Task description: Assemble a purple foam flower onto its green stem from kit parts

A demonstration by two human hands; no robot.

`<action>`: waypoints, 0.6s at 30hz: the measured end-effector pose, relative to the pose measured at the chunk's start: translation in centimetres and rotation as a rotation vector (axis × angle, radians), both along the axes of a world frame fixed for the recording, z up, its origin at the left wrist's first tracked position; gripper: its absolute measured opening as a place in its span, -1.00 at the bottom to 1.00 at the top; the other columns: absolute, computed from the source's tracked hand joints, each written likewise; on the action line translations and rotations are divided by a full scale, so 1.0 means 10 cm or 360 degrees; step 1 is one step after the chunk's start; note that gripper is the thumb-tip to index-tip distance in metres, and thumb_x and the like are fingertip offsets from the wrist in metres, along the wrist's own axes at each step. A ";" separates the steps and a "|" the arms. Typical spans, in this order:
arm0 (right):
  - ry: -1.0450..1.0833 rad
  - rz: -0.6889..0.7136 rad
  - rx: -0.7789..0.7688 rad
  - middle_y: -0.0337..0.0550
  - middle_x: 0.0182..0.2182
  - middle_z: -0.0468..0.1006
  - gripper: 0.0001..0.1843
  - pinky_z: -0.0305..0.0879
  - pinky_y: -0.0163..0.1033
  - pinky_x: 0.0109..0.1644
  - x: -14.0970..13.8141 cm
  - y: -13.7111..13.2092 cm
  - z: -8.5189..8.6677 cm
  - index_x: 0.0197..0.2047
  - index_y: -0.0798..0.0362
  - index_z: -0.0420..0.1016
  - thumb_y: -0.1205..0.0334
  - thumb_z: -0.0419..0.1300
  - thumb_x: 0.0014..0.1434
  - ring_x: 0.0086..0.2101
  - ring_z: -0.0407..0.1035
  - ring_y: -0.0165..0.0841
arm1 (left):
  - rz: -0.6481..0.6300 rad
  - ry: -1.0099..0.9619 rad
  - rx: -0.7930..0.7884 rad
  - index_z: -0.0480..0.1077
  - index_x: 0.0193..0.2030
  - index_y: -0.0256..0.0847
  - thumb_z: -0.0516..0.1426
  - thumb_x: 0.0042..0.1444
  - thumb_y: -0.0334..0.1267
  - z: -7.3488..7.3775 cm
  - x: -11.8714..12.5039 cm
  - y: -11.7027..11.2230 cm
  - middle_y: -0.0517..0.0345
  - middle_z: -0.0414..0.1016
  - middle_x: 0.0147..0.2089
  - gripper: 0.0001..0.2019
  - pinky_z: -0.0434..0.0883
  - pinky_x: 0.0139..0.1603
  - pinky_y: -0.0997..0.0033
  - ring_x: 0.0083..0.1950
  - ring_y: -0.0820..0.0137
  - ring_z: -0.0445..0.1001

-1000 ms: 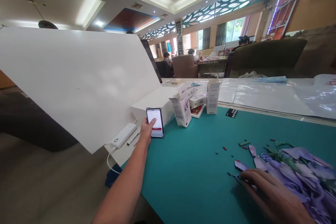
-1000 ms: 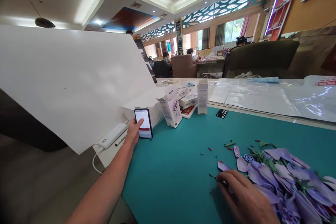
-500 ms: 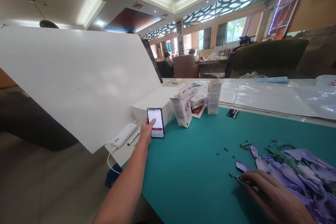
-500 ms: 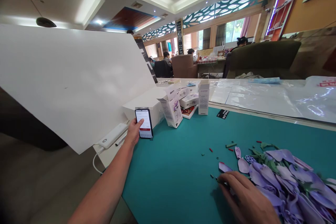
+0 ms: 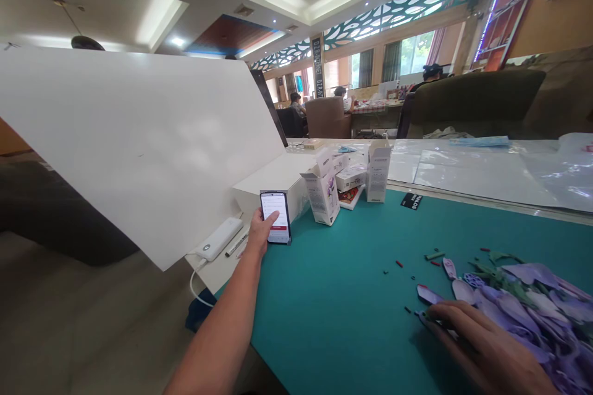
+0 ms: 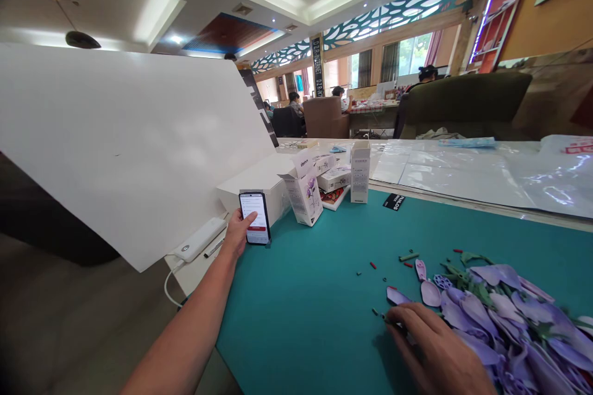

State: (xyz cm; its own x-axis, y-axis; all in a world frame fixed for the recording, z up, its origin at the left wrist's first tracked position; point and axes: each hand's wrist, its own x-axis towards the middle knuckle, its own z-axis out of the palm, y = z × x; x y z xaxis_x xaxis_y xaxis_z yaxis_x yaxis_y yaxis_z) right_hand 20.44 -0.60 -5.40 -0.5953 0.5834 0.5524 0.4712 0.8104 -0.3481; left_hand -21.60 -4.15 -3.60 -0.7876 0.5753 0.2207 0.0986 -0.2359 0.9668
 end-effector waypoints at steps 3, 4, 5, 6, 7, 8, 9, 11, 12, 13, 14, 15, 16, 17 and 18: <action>0.0001 0.0007 -0.0024 -0.15 -0.35 0.62 -0.74 0.48 -0.33 -0.43 0.00 0.00 0.00 -0.33 -0.11 0.53 0.02 0.04 0.19 -0.41 0.55 -0.30 | 0.0040 0.0052 -0.0050 0.36 -0.14 -0.26 0.35 -0.23 -0.12 -0.01 -0.01 0.00 0.02 0.55 -0.19 -0.50 0.46 -0.19 0.21 -0.24 0.25 0.53; 0.0001 0.0006 -0.0030 -0.15 -0.34 0.62 -0.73 0.48 -0.33 -0.43 0.00 0.00 -0.01 -0.33 -0.11 0.53 0.03 0.04 0.19 -0.41 0.55 -0.30 | 0.0049 0.0064 -0.0067 0.36 -0.13 -0.25 0.36 -0.23 -0.13 -0.01 -0.01 0.00 0.02 0.55 -0.18 -0.50 0.46 -0.19 0.20 -0.23 0.25 0.53; 0.0000 0.0000 -0.0033 -0.14 -0.34 0.62 -0.73 0.48 -0.32 -0.43 0.00 0.00 -0.02 -0.33 -0.10 0.53 0.03 0.03 0.20 -0.40 0.55 -0.30 | 0.0056 0.0074 -0.0082 0.36 -0.13 -0.25 0.36 -0.23 -0.14 -0.01 -0.01 0.00 0.01 0.55 -0.18 -0.50 0.46 -0.19 0.19 -0.23 0.24 0.53; -0.0004 -0.0005 -0.0034 -0.14 -0.33 0.62 -0.72 0.48 -0.32 -0.43 0.00 0.00 -0.03 -0.32 -0.10 0.53 0.03 0.03 0.20 -0.40 0.55 -0.30 | 0.0061 0.0083 -0.0094 0.36 -0.12 -0.24 0.35 -0.22 -0.14 -0.01 -0.01 0.00 0.01 0.55 -0.17 -0.50 0.46 -0.18 0.19 -0.23 0.24 0.53; -0.0007 -0.0014 -0.0030 -0.14 -0.33 0.61 -0.71 0.48 -0.32 -0.43 0.00 0.00 -0.04 -0.32 -0.10 0.53 0.03 0.02 0.21 -0.40 0.54 -0.30 | 0.0065 0.0091 -0.0102 0.35 -0.12 -0.24 0.35 -0.22 -0.14 -0.01 -0.01 0.00 0.01 0.55 -0.16 -0.50 0.46 -0.18 0.18 -0.22 0.24 0.53; -0.0010 -0.0025 -0.0023 -0.13 -0.32 0.61 -0.71 0.48 -0.32 -0.42 0.00 0.00 -0.06 -0.31 -0.10 0.53 0.02 0.02 0.21 -0.39 0.54 -0.31 | 0.0069 0.0097 -0.0109 0.35 -0.11 -0.23 0.35 -0.21 -0.14 -0.01 -0.01 0.00 0.01 0.55 -0.16 -0.50 0.46 -0.18 0.18 -0.22 0.23 0.53; -0.0013 -0.0038 -0.0016 -0.13 -0.32 0.61 -0.70 0.48 -0.32 -0.41 0.00 0.00 -0.07 -0.31 -0.09 0.52 0.01 0.01 0.22 -0.38 0.54 -0.30 | 0.0075 0.0102 -0.0115 0.35 -0.11 -0.23 0.35 -0.21 -0.14 -0.01 -0.01 0.01 0.01 0.55 -0.16 -0.50 0.47 -0.18 0.17 -0.22 0.23 0.54; -0.0025 -0.0056 -0.0009 -0.13 -0.29 0.60 -0.70 0.48 -0.31 -0.37 0.00 0.01 -0.11 -0.30 -0.09 0.52 0.00 0.01 0.23 -0.35 0.54 -0.30 | 0.0089 0.0109 -0.0127 0.35 -0.12 -0.23 0.35 -0.20 -0.15 -0.01 0.00 0.01 0.00 0.55 -0.16 -0.51 0.47 -0.18 0.17 -0.22 0.23 0.54; -0.0028 -0.0059 -0.0006 -0.13 -0.28 0.60 -0.70 0.48 -0.30 -0.36 0.00 0.01 -0.12 -0.29 -0.09 0.52 0.00 0.01 0.23 -0.34 0.54 -0.30 | 0.0097 0.0111 -0.0131 0.35 -0.11 -0.23 0.35 -0.20 -0.15 -0.01 0.00 0.01 0.00 0.55 -0.15 -0.51 0.47 -0.18 0.17 -0.22 0.23 0.54; -0.0030 -0.0056 -0.0008 -0.13 -0.27 0.60 -0.70 0.48 -0.30 -0.36 0.01 0.01 -0.14 -0.28 -0.09 0.51 0.00 0.00 0.24 -0.34 0.53 -0.30 | 0.0105 0.0113 -0.0135 0.35 -0.11 -0.23 0.35 -0.20 -0.15 -0.01 0.00 0.02 -0.01 0.55 -0.15 -0.51 0.47 -0.18 0.17 -0.22 0.24 0.54; -0.0030 -0.0050 -0.0013 -0.13 -0.27 0.59 -0.70 0.48 -0.31 -0.36 0.01 0.01 -0.15 -0.27 -0.09 0.51 0.01 0.00 0.24 -0.34 0.53 -0.31 | 0.0114 0.0116 -0.0137 0.35 -0.10 -0.23 0.35 -0.20 -0.16 -0.01 0.00 0.02 -0.01 0.55 -0.15 -0.51 0.48 -0.18 0.17 -0.22 0.24 0.54; -0.0029 -0.0044 -0.0020 -0.13 -0.27 0.59 -0.70 0.47 -0.31 -0.35 0.01 0.01 -0.16 -0.26 -0.09 0.51 0.01 -0.01 0.24 -0.33 0.53 -0.31 | 0.0123 0.0119 -0.0137 0.34 -0.10 -0.23 0.35 -0.20 -0.17 -0.01 0.00 0.02 -0.01 0.55 -0.14 -0.50 0.48 -0.17 0.18 -0.22 0.24 0.54; -0.0029 -0.0043 -0.0029 -0.13 -0.27 0.59 -0.70 0.47 -0.30 -0.35 0.02 0.01 -0.17 -0.26 -0.09 0.51 0.02 -0.01 0.24 -0.33 0.53 -0.31 | 0.0132 0.0121 -0.0138 0.34 -0.10 -0.23 0.35 -0.20 -0.17 -0.02 0.00 0.03 -0.01 0.55 -0.14 -0.50 0.47 -0.17 0.18 -0.21 0.24 0.54; -0.0031 -0.0049 -0.0042 -0.12 -0.26 0.59 -0.70 0.47 -0.30 -0.34 0.02 0.00 -0.17 -0.26 -0.09 0.52 0.02 -0.01 0.25 -0.32 0.53 -0.30 | 0.0139 0.0123 -0.0137 0.34 -0.10 -0.23 0.35 -0.20 -0.18 -0.02 0.00 0.03 -0.01 0.55 -0.14 -0.50 0.47 -0.17 0.18 -0.21 0.24 0.54; -0.0035 -0.0056 -0.0059 -0.12 -0.25 0.59 -0.70 0.47 -0.29 -0.34 0.02 0.00 -0.18 -0.26 -0.09 0.52 0.02 -0.01 0.24 -0.31 0.53 -0.29 | 0.0146 0.0124 -0.0136 0.34 -0.10 -0.23 0.35 -0.20 -0.18 -0.03 -0.01 0.04 -0.01 0.55 -0.15 -0.50 0.47 -0.16 0.18 -0.21 0.24 0.54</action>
